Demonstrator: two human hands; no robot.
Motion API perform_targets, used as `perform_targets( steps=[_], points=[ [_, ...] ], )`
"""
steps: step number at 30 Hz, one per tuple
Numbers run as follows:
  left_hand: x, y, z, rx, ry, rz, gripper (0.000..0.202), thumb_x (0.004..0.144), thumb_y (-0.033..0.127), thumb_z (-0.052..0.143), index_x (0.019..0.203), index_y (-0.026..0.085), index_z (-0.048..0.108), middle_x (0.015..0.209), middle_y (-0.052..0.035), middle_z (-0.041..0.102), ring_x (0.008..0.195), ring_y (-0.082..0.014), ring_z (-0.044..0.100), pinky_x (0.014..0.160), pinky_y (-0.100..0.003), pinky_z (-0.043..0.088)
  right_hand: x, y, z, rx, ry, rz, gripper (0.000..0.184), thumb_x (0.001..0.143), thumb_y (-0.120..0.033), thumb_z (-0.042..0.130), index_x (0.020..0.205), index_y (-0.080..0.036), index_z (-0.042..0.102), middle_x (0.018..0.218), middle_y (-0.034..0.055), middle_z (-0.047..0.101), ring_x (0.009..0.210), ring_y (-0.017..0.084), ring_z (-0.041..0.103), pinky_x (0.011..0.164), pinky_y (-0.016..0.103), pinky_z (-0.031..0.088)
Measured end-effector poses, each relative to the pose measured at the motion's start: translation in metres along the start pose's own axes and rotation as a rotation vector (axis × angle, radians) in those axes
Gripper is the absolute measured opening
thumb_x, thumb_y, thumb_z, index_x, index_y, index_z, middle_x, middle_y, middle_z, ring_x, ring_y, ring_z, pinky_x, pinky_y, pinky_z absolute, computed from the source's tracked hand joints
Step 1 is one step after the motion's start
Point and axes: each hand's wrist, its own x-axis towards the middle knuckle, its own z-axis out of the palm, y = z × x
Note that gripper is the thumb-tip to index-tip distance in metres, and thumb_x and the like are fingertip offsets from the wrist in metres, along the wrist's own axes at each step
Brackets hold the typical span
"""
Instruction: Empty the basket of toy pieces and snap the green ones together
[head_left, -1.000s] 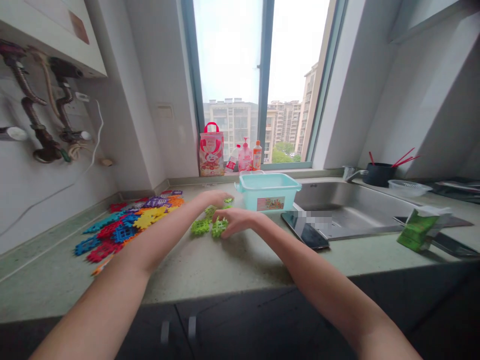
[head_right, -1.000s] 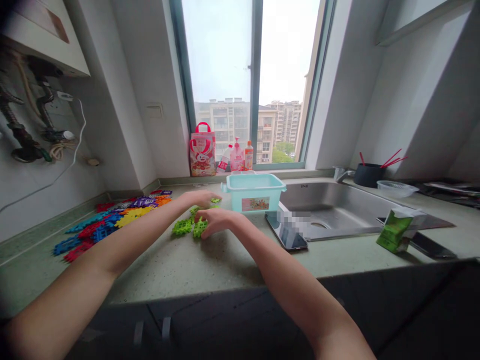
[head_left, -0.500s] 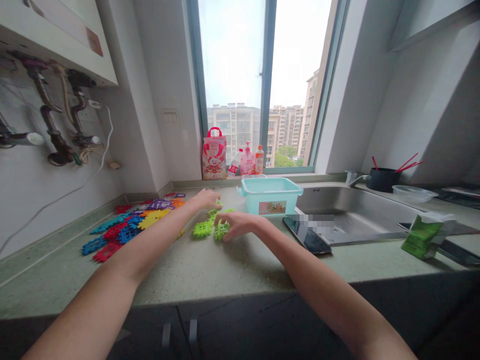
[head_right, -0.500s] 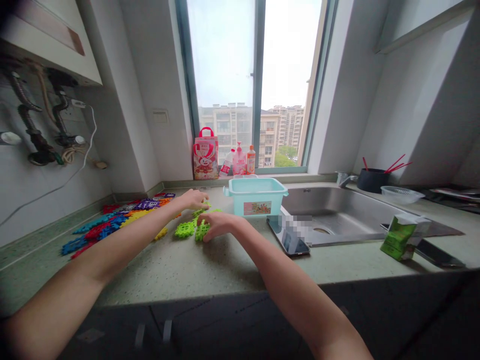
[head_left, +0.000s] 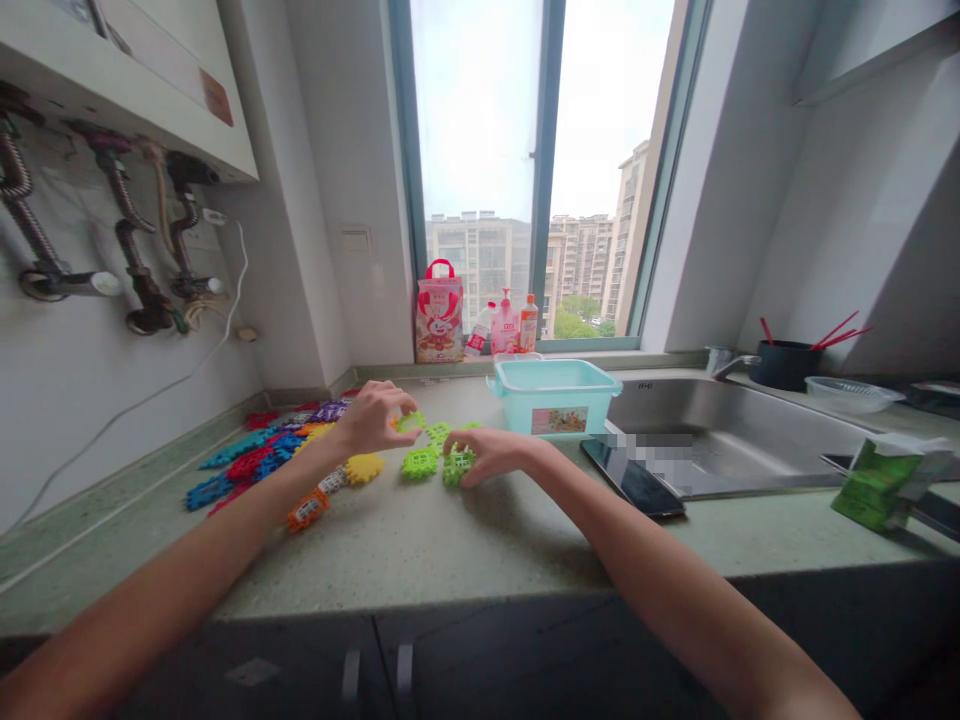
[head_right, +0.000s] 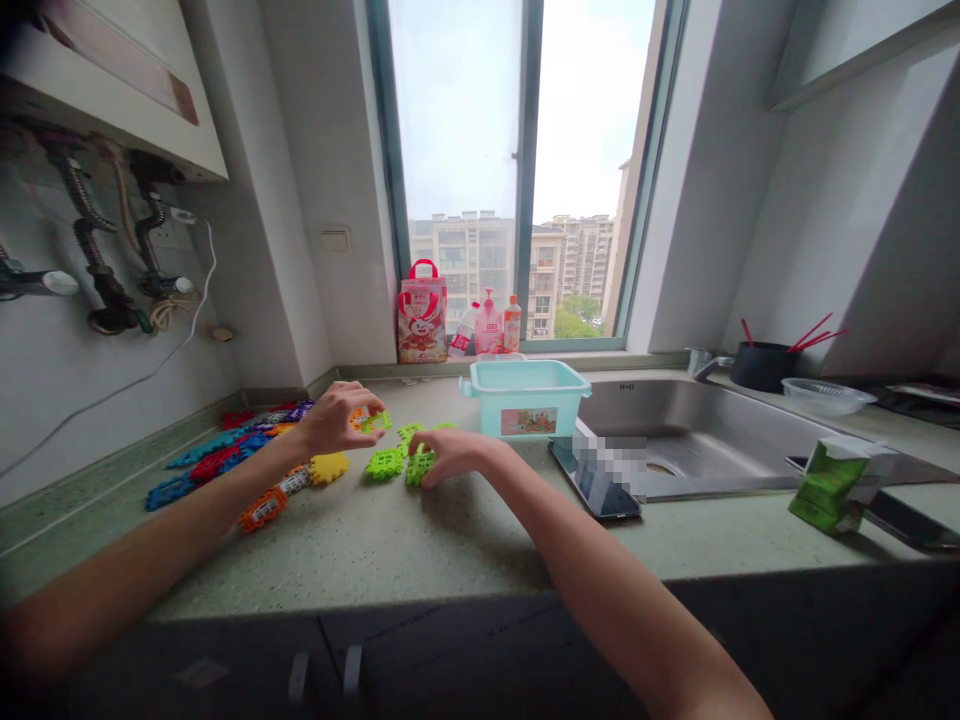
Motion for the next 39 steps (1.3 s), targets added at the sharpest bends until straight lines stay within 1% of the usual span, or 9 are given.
perform_targets(
  steps=[2,5,11,15,19,24,31,35,39],
  points=[
    [-0.013,0.005,0.004,-0.088,0.009,0.001,0.028,0.082,0.047,0.074,0.096,0.022,0.074,0.095,-0.0034,0.077,0.092,-0.0237,0.069,0.093,-0.038,0.047,0.000,0.000,0.000,0.003,0.005,0.001,0.069,0.072,-0.031,0.086,0.136,-0.023,0.062,0.132,0.0102,0.069,0.106,0.024,0.069,0.083,0.027,0.051],
    [-0.023,0.012,0.005,-0.158,-0.040,0.053,0.024,0.081,0.043,0.076,0.094,0.023,0.074,0.094,-0.0028,0.077,0.092,-0.0234,0.068,0.094,-0.038,0.047,0.000,0.000,0.001,0.018,0.014,0.002,0.068,0.072,-0.030,0.086,0.136,-0.024,0.063,0.131,0.0101,0.069,0.107,0.025,0.069,0.085,0.029,0.051],
    [-0.020,0.023,-0.007,-0.183,-0.150,0.064,0.032,0.078,0.049,0.080,0.100,0.025,0.076,0.098,-0.0032,0.077,0.096,-0.0245,0.067,0.095,-0.038,0.047,-0.002,-0.002,0.000,0.023,0.003,0.003,0.069,0.073,-0.031,0.086,0.137,-0.022,0.062,0.131,0.0114,0.068,0.110,0.026,0.067,0.087,0.030,0.051],
    [-0.020,0.030,-0.005,-0.194,-0.229,0.079,0.032,0.079,0.051,0.079,0.101,0.027,0.078,0.097,-0.0026,0.077,0.097,-0.0244,0.067,0.096,-0.037,0.046,-0.002,-0.003,-0.001,0.007,0.011,0.009,0.070,0.073,-0.031,0.085,0.138,-0.022,0.061,0.129,0.0109,0.069,0.106,0.025,0.067,0.086,0.030,0.051],
    [-0.021,0.032,-0.001,-0.190,-0.254,0.086,0.033,0.080,0.053,0.079,0.100,0.027,0.077,0.097,-0.0022,0.076,0.096,-0.0236,0.067,0.094,-0.036,0.045,-0.002,-0.003,-0.001,-0.005,0.006,0.004,0.072,0.073,-0.032,0.085,0.140,-0.021,0.060,0.128,0.0117,0.069,0.111,0.027,0.067,0.090,0.032,0.051],
    [-0.022,0.031,0.000,-0.188,-0.274,0.088,0.034,0.082,0.054,0.078,0.102,0.026,0.077,0.097,-0.0027,0.074,0.096,-0.0236,0.067,0.093,-0.034,0.045,-0.002,-0.002,-0.001,0.001,0.002,0.013,0.072,0.073,-0.033,0.086,0.139,-0.023,0.060,0.130,0.0104,0.069,0.114,0.028,0.067,0.091,0.032,0.050],
    [-0.023,0.028,0.001,-0.180,-0.282,0.078,0.043,0.081,0.059,0.077,0.109,0.026,0.075,0.102,-0.0037,0.074,0.099,-0.0251,0.067,0.096,-0.036,0.045,-0.002,0.000,0.000,0.010,0.012,0.020,0.076,0.072,-0.036,0.087,0.141,-0.023,0.058,0.131,0.0114,0.069,0.115,0.028,0.067,0.093,0.032,0.051],
    [-0.024,0.028,0.001,-0.186,-0.272,0.084,0.047,0.081,0.060,0.077,0.114,0.027,0.074,0.110,-0.0043,0.074,0.105,-0.0258,0.067,0.099,-0.036,0.044,-0.002,0.000,0.001,0.018,0.006,0.025,0.078,0.072,-0.038,0.088,0.142,-0.022,0.058,0.132,0.0129,0.068,0.116,0.029,0.066,0.094,0.034,0.050],
    [-0.024,0.029,0.001,-0.174,-0.277,0.072,0.052,0.079,0.061,0.078,0.118,0.027,0.074,0.114,-0.0053,0.074,0.109,-0.0269,0.066,0.102,-0.037,0.044,-0.001,0.000,0.001,0.015,0.011,0.024,0.078,0.071,-0.038,0.089,0.141,-0.023,0.058,0.132,0.0115,0.068,0.115,0.029,0.066,0.094,0.034,0.050]
  ],
)
